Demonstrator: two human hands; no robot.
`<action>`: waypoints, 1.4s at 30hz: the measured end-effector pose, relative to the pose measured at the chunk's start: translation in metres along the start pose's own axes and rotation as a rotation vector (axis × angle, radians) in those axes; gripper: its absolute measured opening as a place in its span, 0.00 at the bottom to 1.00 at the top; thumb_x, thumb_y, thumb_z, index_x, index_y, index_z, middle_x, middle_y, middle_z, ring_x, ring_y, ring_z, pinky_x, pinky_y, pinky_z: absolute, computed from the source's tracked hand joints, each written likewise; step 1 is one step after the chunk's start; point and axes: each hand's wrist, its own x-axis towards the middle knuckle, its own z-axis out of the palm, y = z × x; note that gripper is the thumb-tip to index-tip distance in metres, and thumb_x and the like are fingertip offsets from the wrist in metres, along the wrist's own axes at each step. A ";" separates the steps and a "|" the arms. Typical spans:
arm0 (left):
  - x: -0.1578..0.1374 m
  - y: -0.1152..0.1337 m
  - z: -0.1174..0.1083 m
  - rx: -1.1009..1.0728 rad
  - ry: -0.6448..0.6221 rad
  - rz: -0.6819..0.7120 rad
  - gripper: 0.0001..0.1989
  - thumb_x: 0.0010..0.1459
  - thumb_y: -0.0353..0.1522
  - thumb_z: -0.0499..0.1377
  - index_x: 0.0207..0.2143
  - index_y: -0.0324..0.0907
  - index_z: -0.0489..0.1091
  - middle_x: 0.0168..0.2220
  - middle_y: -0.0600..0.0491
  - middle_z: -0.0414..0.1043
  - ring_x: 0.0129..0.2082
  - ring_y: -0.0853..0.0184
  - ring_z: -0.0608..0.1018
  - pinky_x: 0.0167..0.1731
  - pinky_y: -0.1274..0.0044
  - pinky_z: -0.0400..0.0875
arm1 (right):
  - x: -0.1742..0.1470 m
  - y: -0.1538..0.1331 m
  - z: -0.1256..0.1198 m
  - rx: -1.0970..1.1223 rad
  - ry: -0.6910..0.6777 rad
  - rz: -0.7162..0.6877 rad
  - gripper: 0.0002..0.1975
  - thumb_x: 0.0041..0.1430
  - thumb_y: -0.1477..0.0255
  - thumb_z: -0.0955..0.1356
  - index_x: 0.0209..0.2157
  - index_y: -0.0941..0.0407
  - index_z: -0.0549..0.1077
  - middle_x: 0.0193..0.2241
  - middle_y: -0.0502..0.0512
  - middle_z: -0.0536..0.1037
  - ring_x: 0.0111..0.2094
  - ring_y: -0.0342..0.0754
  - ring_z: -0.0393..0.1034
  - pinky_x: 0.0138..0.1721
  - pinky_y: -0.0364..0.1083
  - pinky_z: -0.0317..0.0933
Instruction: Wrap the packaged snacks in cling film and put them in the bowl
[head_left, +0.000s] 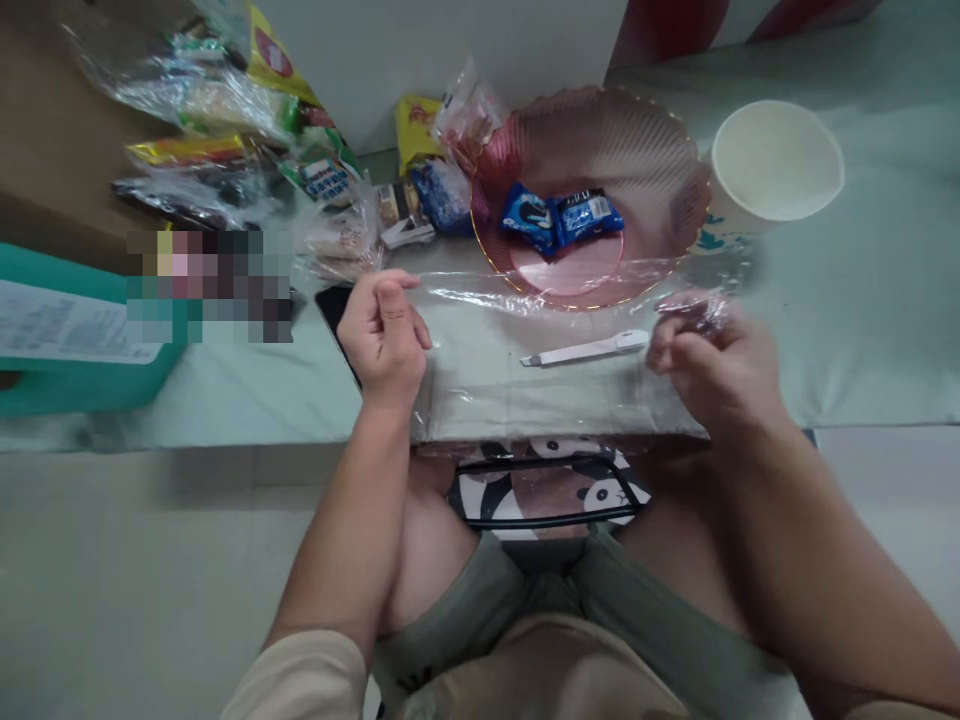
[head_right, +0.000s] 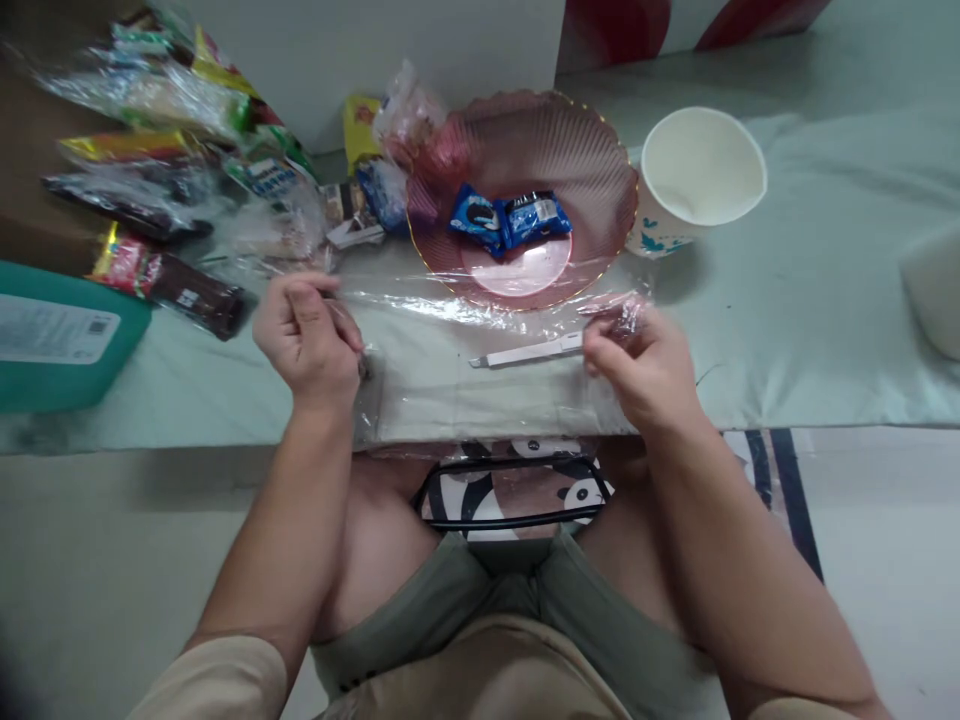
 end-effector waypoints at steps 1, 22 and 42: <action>0.001 -0.001 -0.001 -0.016 0.024 -0.004 0.26 0.61 0.59 0.57 0.34 0.46 0.72 0.20 0.61 0.61 0.14 0.79 0.63 0.15 0.80 0.53 | -0.001 0.000 0.000 -0.064 -0.053 0.002 0.16 0.46 0.61 0.79 0.32 0.53 0.76 0.24 0.46 0.75 0.22 0.41 0.68 0.24 0.43 0.61; 0.004 -0.005 0.016 -0.233 -0.253 -0.430 0.16 0.43 0.38 0.74 0.31 0.41 0.74 0.28 0.54 0.80 0.22 0.72 0.81 0.25 0.82 0.77 | -0.006 0.004 -0.023 0.013 0.131 -0.325 0.33 0.44 0.56 0.80 0.53 0.40 0.71 0.43 0.51 0.78 0.40 0.51 0.77 0.46 0.54 0.71; 0.012 -0.003 0.002 -0.266 -0.300 -0.531 0.13 0.48 0.39 0.70 0.33 0.43 0.74 0.26 0.55 0.78 0.22 0.70 0.81 0.20 0.82 0.75 | 0.016 0.005 -0.006 -0.031 0.233 -0.157 0.08 0.59 0.65 0.71 0.42 0.48 0.76 0.19 0.45 0.73 0.19 0.43 0.68 0.22 0.45 0.63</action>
